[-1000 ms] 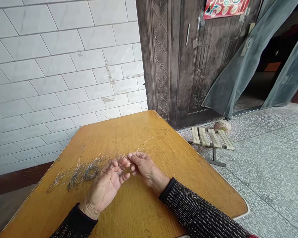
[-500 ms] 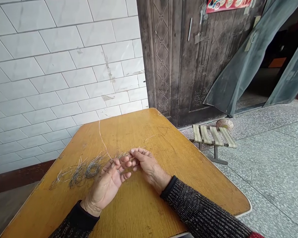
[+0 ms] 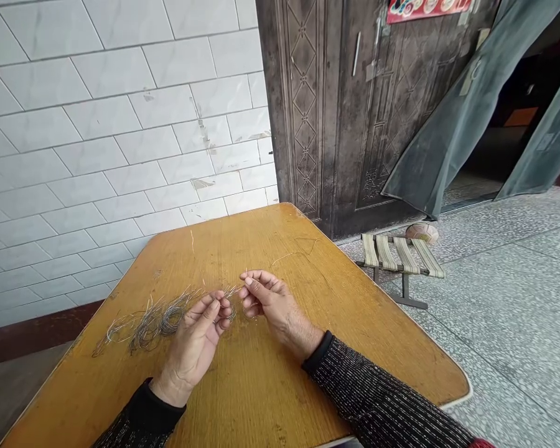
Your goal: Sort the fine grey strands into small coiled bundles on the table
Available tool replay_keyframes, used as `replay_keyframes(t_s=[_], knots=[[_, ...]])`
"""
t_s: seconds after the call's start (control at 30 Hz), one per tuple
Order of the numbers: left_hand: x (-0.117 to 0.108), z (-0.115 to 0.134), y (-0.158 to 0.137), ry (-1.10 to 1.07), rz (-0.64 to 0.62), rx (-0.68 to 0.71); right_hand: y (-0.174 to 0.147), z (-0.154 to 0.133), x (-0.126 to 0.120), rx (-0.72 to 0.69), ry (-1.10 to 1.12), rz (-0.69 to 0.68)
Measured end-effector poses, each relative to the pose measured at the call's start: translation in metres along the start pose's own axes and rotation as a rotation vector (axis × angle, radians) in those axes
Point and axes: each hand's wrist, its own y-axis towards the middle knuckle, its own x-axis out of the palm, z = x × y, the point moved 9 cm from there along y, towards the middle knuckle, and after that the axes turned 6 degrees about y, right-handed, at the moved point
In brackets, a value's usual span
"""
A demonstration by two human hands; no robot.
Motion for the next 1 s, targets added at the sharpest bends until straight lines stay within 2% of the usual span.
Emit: replay_keyframes(t_s=[0.2, 0.43, 0.6, 0.7, 0.87, 1.0], knots=[[-0.008, 0.01, 0.0, 0.292, 0.058, 0.116, -0.001, -0.007, 0.009, -0.121, -0.391, -0.098], [-0.004, 0.02, -0.003, 0.534, 0.052, 0.217, -0.016, -0.026, 0.027, -0.524, -1.031, -0.177], [0.002, 0.022, -0.004, 0.605, 0.006, 0.224, -0.022, -0.026, 0.033, -0.656, -1.293, -0.188], [0.0, 0.023, -0.004, 0.597, 0.017, 0.227, -0.021, -0.026, 0.031, -0.651, -1.25, -0.167], [-0.006, 0.021, -0.003, 0.476, 0.089, 0.19, -0.009, -0.017, 0.013, -0.419, -0.809, -0.097], [-0.011, 0.013, -0.001, 0.353, 0.128, 0.127, -0.006, -0.012, 0.01, -0.327, -0.663, -0.077]])
